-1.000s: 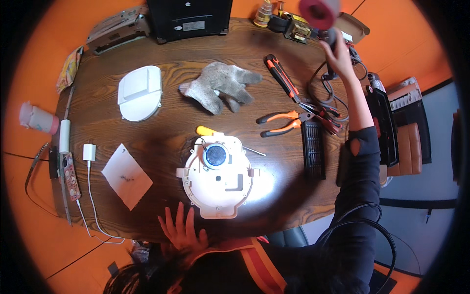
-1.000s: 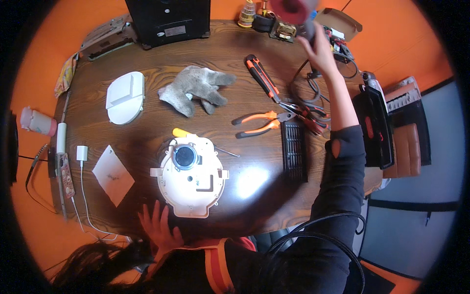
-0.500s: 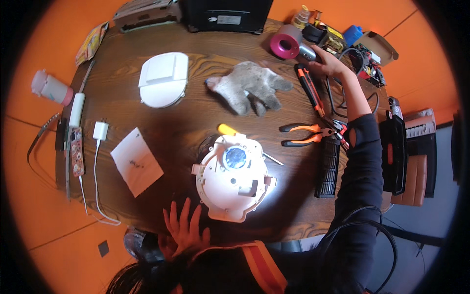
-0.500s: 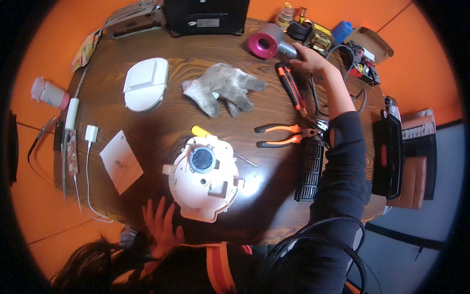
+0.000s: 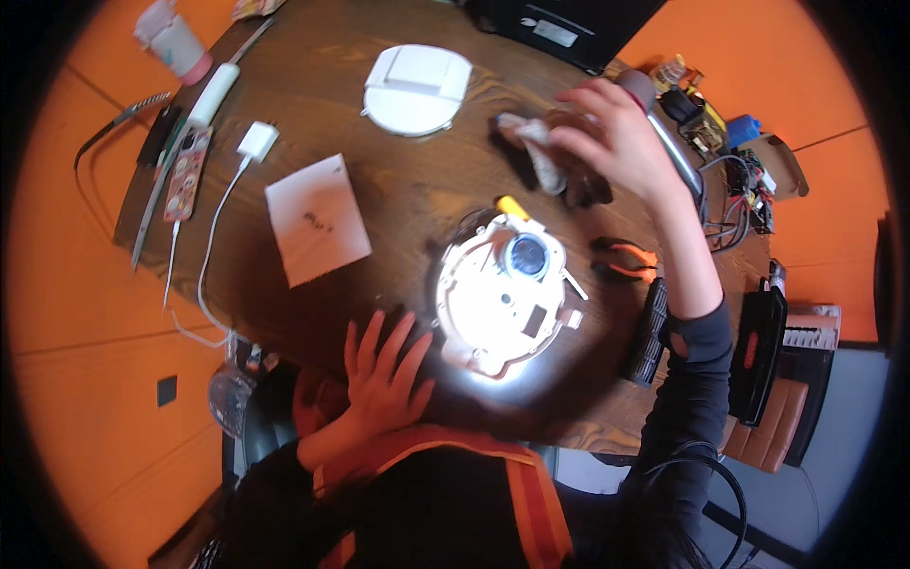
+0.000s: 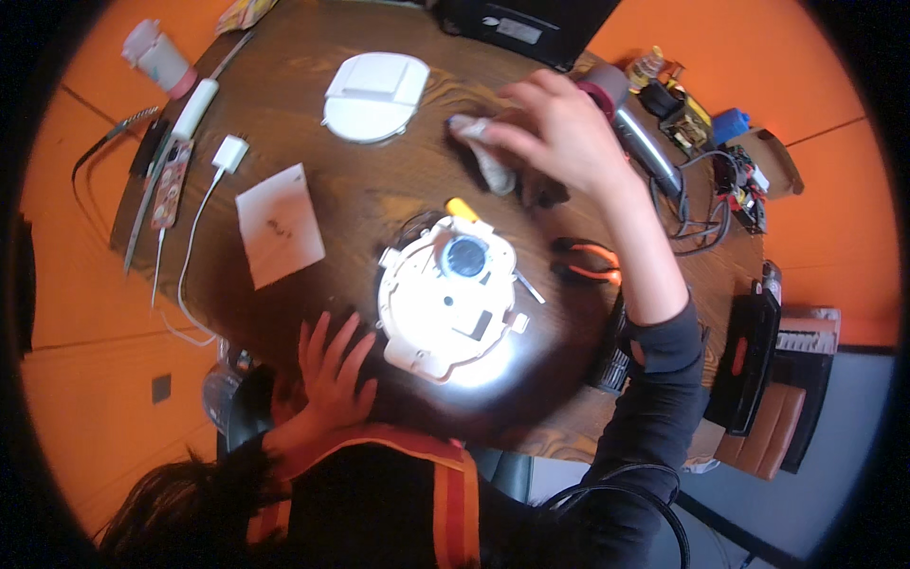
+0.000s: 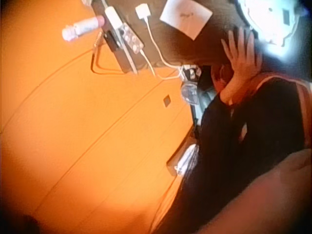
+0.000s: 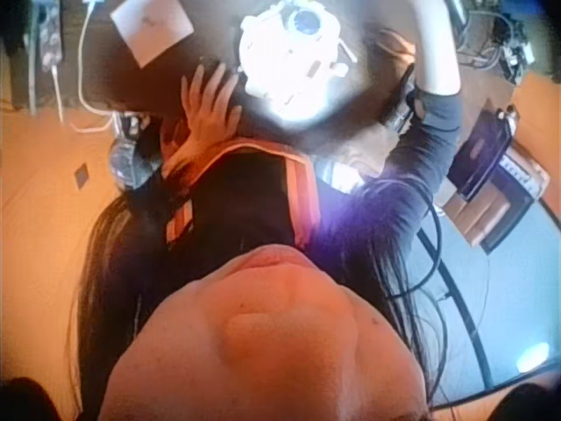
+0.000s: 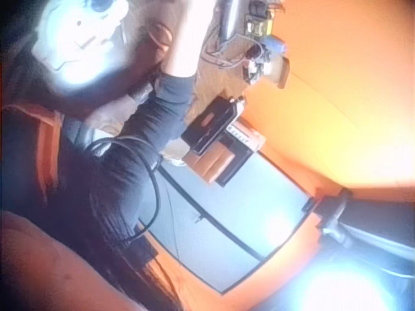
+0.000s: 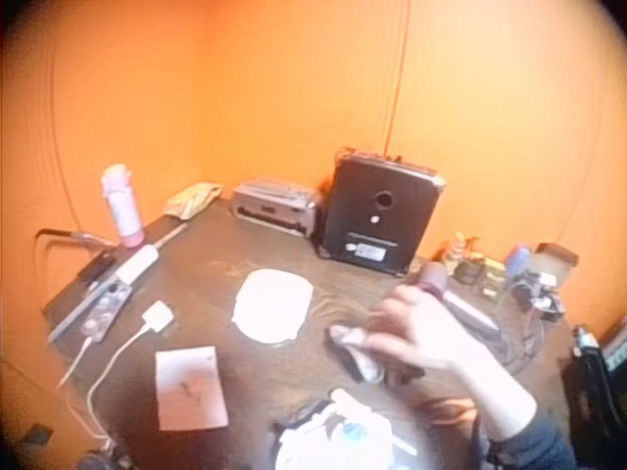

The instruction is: The person removes a cover from a white circular electronic device, then uses a screwdriver to tighten screws around its central component. They place screws on a paper, continue tightening, and later plug in and operate a pink hair dryer, adjusting its settings before setting it down.

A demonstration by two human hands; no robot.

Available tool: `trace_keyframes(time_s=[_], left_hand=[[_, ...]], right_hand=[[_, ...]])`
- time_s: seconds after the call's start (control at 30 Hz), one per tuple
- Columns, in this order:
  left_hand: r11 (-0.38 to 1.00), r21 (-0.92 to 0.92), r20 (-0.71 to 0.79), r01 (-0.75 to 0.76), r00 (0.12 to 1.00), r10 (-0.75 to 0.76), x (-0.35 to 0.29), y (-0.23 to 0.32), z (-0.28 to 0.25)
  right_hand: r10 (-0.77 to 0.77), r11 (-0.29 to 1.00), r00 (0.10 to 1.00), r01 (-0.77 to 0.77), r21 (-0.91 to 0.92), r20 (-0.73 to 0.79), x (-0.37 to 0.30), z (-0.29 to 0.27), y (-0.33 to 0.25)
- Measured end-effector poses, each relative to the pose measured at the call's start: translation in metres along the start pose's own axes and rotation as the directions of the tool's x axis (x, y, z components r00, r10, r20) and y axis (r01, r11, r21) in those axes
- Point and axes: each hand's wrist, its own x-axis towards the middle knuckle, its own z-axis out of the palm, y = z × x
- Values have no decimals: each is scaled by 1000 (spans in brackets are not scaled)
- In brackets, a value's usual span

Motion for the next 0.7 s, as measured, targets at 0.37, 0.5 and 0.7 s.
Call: trace_keyframes(time_s=[0.37,0.5,0.7], left_hand=[[920,-387,-61,-58,997,37,-1,-15,-6],[893,-433,-84,-123,992,96,0,-19,-8],[670,-693,-188,-266,964,189,22,-1,-27]], right_hand=[[291,938,942,-247,242,-167,-57,-4,3],[520,831,699,-282,480,-491,-102,-26,3],[415,904,123,55,424,-901,-144,-92,-30]])
